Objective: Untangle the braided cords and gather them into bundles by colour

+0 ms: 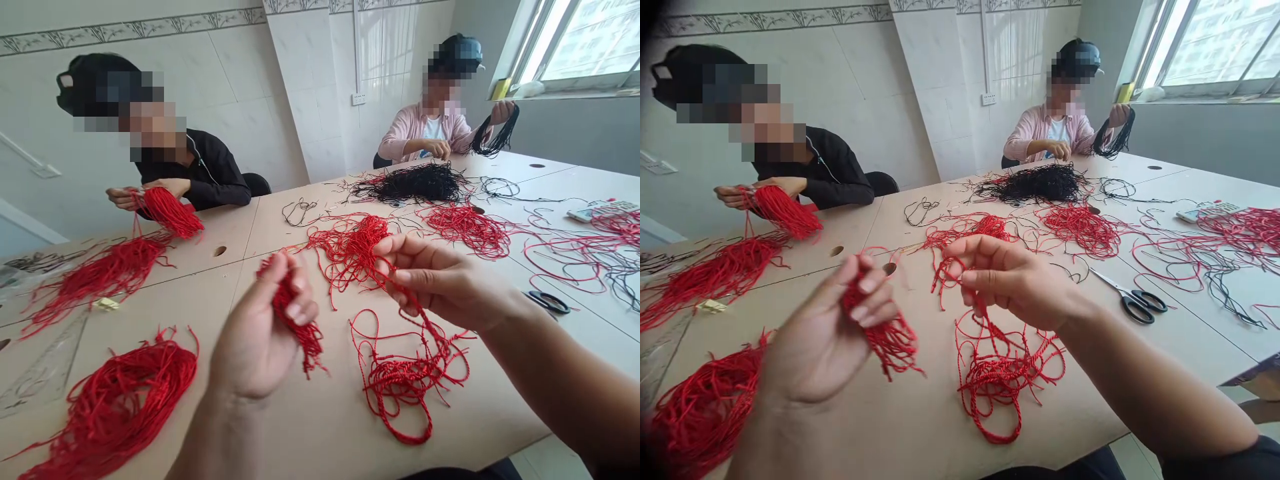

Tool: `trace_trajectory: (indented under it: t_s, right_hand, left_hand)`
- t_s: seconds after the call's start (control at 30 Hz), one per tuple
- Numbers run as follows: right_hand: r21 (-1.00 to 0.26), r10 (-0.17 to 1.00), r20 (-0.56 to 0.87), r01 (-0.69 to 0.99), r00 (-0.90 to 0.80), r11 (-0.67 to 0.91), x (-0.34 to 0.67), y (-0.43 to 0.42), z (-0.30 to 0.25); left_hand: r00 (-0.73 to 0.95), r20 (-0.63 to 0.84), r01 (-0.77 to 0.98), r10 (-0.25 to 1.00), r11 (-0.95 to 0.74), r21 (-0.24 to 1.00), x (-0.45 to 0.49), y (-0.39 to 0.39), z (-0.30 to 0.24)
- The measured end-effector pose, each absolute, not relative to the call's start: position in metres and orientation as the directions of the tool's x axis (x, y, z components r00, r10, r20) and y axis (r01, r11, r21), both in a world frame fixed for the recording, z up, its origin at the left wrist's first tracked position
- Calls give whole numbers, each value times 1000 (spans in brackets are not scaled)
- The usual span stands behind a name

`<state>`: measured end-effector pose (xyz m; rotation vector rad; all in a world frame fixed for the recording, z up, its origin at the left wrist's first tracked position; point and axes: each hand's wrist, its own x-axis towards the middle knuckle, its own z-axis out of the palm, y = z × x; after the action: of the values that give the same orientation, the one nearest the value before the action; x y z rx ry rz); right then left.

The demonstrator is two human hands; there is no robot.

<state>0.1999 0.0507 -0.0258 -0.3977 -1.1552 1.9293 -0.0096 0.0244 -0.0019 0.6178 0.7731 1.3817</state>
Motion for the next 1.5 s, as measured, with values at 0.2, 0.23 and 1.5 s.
trace_trajectory:
  t_s: [0.2, 0.23, 1.5]
  right_hand:
    - [-855, 712, 244, -492, -658, -162, 197, 43, -28]
    - [-857, 710, 246, -490, -660, -158, 196, 43, -28]
    - [-684, 916, 221, -723, -335, -99, 167, 44, -16]
  left_hand:
    - [239, -176, -558, 955, 283, 780, 11, 14, -26]
    - [248, -182, -552, 951, 294, 780, 11, 13, -27]
    - [333, -139, -360, 933, 262, 895, 20, 13, -41]
